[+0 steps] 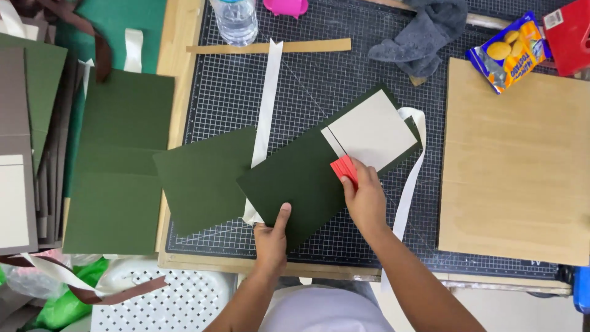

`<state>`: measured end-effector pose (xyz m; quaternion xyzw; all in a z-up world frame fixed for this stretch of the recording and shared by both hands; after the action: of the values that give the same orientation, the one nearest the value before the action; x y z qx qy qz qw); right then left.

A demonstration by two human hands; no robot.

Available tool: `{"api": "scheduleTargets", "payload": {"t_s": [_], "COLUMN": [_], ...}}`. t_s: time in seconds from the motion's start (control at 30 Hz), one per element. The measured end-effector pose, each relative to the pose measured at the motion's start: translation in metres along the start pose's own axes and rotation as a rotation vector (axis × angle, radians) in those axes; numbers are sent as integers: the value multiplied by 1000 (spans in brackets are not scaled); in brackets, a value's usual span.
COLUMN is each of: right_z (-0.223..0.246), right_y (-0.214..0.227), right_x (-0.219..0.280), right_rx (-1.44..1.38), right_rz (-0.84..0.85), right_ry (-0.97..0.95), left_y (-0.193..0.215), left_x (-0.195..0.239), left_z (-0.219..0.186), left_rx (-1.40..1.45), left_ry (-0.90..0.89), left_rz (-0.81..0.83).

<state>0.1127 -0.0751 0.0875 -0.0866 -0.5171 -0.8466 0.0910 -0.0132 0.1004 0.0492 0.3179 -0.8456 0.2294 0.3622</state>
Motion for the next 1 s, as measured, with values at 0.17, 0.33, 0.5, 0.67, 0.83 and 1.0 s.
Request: {"api": "scheduleTargets", "payload": {"t_s": [0.17,0.33,0.5,0.67,0.83,1.0], "right_z": [-24,-28,-20,-24,-28,-15], "right_y": [-24,-33,-37,-39,-46,-40], "right_x": [-8,-10,-5,-8,-12,-11], "right_rx": [69,98,101,243,375,459], "right_rz": [-40,-52,-26,28,92,164], "right_ry": [53,120,145,179,188,186], "left_y": [1,-2,-6,-10,-11,-8], "left_x": [-6,-1,4,9,12,7], "left_z": [13,6,6,0,0,-4], "left_rx": [30,41,56,-21,-94,-98], "left_ry": [-22,-57,-60,-68,-37,-21], "left_rz": [-26,-38,-52,-26,10,16]}}
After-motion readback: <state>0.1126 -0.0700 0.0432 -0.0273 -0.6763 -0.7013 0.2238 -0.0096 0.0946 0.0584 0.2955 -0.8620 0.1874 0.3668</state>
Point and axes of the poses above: each hand's wrist, its own x-axis away from the middle knuckle, its own y-axis out of the back of the hand, z = x × y, the point moved 5 cm from there along -x, towards the middle knuckle, and after that the axes turned 2 degrees about z, right-handed, at the moved point
